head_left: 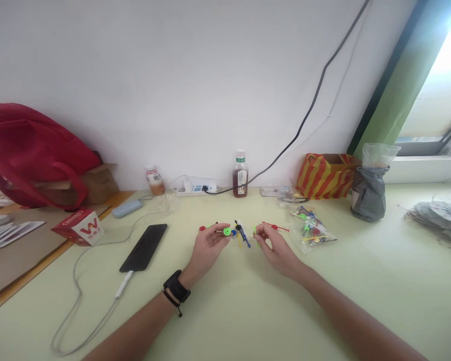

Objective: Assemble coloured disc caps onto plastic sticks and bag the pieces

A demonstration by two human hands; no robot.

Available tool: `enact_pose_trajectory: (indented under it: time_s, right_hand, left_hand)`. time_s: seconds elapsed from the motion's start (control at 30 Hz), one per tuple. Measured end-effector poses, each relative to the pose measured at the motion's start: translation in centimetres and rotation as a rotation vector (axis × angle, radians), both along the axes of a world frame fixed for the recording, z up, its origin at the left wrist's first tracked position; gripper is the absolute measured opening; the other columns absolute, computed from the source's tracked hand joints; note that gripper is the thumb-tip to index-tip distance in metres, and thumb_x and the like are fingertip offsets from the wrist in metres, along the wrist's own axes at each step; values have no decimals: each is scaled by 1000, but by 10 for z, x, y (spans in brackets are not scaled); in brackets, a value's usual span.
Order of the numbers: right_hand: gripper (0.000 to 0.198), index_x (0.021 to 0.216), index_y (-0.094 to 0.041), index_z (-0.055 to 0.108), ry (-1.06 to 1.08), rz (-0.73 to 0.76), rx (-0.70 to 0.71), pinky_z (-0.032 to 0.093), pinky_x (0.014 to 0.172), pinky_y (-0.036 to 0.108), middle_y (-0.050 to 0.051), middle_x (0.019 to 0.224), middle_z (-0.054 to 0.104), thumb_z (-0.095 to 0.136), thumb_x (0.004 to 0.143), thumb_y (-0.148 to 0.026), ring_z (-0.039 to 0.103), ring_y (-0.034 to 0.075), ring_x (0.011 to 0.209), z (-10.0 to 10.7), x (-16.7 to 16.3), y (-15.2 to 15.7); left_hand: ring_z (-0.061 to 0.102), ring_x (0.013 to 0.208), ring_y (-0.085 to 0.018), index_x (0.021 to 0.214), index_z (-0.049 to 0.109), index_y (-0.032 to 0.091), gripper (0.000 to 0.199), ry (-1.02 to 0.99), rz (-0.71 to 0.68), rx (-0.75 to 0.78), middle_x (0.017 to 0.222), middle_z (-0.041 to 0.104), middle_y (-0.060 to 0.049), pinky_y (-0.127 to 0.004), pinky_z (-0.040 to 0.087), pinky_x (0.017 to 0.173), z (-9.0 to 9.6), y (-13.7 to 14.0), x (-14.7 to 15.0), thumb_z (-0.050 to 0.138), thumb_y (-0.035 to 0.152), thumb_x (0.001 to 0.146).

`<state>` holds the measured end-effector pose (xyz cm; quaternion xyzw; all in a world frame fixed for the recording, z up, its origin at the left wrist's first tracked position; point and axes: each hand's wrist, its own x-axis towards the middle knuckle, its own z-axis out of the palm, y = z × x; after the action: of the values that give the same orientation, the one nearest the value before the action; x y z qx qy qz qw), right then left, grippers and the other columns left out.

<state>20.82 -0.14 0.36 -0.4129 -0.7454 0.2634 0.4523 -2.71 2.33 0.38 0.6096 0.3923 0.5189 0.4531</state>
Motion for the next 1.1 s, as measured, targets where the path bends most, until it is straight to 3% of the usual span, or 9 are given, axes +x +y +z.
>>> enact_pose_trajectory:
  time_s: [0.2, 0.33, 0.43, 0.67, 1.1]
  right_hand:
    - [31, 85, -21, 60, 270, 94, -231, 51, 71, 32, 2, 82, 60, 65, 92, -51, 59, 18, 78, 12, -7, -4]
    - [34, 80, -20, 64, 396, 147, -383, 50, 66, 30, -1, 71, 59, 77, 83, -51, 57, 15, 67, 15, -9, -7]
    - [34, 86, -20, 70, 471, 186, -447, 54, 71, 33, 1, 76, 68, 83, 77, -50, 64, 16, 69, 13, -11, -9]
    - [34, 94, -21, 80, 513, 230, -448, 57, 82, 37, 6, 86, 76, 82, 79, -51, 70, 20, 82, 6, -18, -13]
    - [33, 95, -22, 80, 391, 188, -392, 52, 70, 33, 3, 77, 68, 76, 84, -53, 60, 17, 71, 8, -12, -9]
  left_hand:
    - [74, 105, -25, 116, 74, 17, 36, 54, -118, 55, 119, 75, -12, -41, 61, 98, 2, -10, 4, 79, 36, 85]
    - [72, 109, -24, 117, 74, 18, 36, 144, -156, 125, 121, 73, -11, -41, 60, 101, 1, -16, 7, 80, 33, 85]
    - [72, 108, -24, 118, 74, 18, 36, 189, -183, 165, 116, 72, -10, -41, 61, 100, 0, -19, 9, 80, 32, 86]
    - [72, 103, -23, 118, 74, 18, 31, 187, -242, 194, 111, 71, -11, -40, 63, 95, -2, -20, 11, 75, 32, 90]
    - [71, 98, -22, 111, 79, 24, 24, 314, -120, 344, 106, 75, -9, -36, 61, 89, -4, -13, 4, 75, 35, 90]
